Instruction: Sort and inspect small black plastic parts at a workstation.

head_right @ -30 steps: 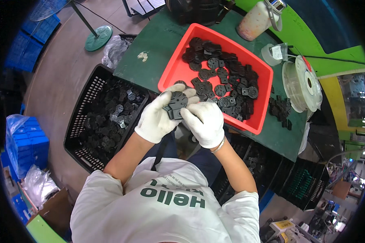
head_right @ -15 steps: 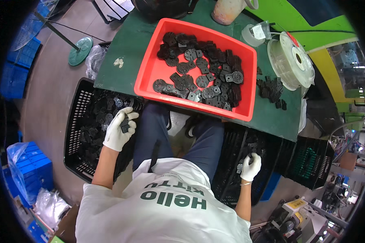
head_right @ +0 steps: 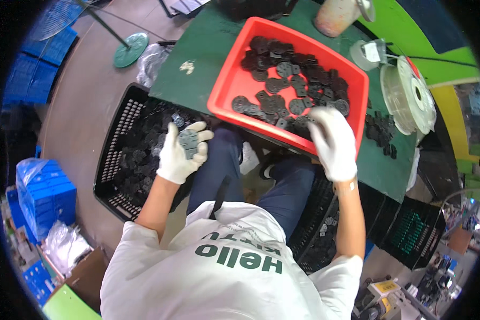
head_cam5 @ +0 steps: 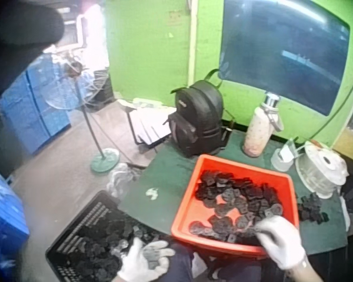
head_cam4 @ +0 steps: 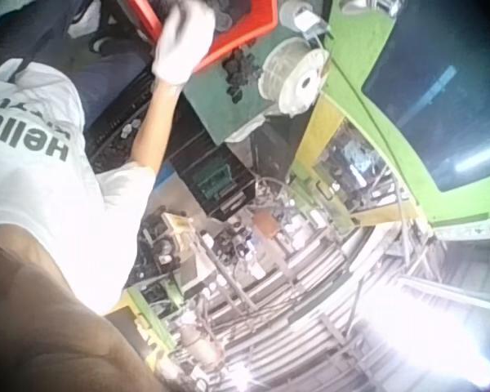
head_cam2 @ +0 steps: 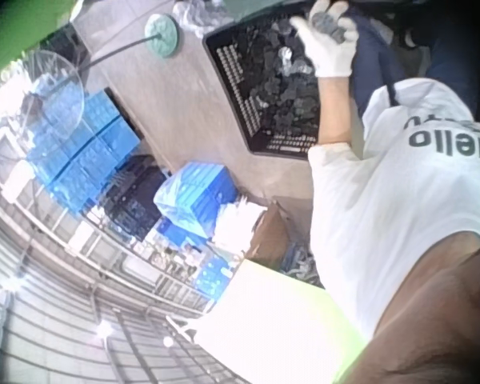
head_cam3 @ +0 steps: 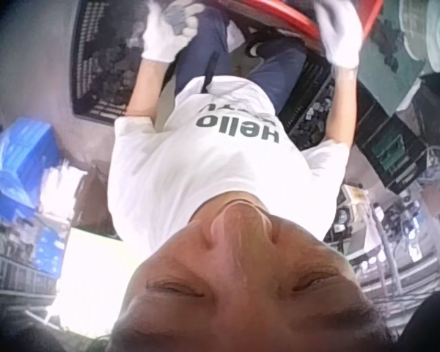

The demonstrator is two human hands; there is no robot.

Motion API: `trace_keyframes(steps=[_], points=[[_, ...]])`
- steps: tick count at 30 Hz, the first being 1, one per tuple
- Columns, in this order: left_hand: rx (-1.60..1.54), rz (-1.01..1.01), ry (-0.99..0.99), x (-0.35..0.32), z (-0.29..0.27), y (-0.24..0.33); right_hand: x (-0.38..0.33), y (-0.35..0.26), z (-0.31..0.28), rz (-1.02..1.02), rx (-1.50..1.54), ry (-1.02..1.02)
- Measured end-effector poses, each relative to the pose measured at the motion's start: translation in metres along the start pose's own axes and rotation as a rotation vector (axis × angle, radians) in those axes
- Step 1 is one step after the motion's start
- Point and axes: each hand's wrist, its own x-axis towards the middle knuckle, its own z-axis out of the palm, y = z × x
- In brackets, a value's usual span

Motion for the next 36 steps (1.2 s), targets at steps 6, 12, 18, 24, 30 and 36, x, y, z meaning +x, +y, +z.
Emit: trace_keyframes(steps=[6, 12, 18, 24, 30, 36], points=[[-0.050, -0.010, -0.077, -0.001, 0.024, -0.006, 0.075, 0.020, 0.072, -0.312, -0.190, -0.629], [-0.014, -0.013, -0.133, 0.005, 0.026, -0.013, 0.070, 0.032, 0.080, -0.171, -0.074, -0.459], [0.010, -0.066, -0.150, 0.005, 0.036, -0.019, 0.064, 0.023, 0.050, 0.563, 0.762, -0.320], [0.021, -0.092, -0.196, 0.006, 0.041, -0.026, 0.059, 0.014, 0.028, 0.531, 0.857, -0.322], [0.026, -0.081, -0.232, 0.005, 0.043, -0.038, 0.047, -0.038, 0.024, 0.427, 0.816, -0.460], [0.208, -0.046, -0.142, -0.018, 0.063, -0.049, 0.036, -0.069, 0.048, -0.016, 0.431, -0.317]])
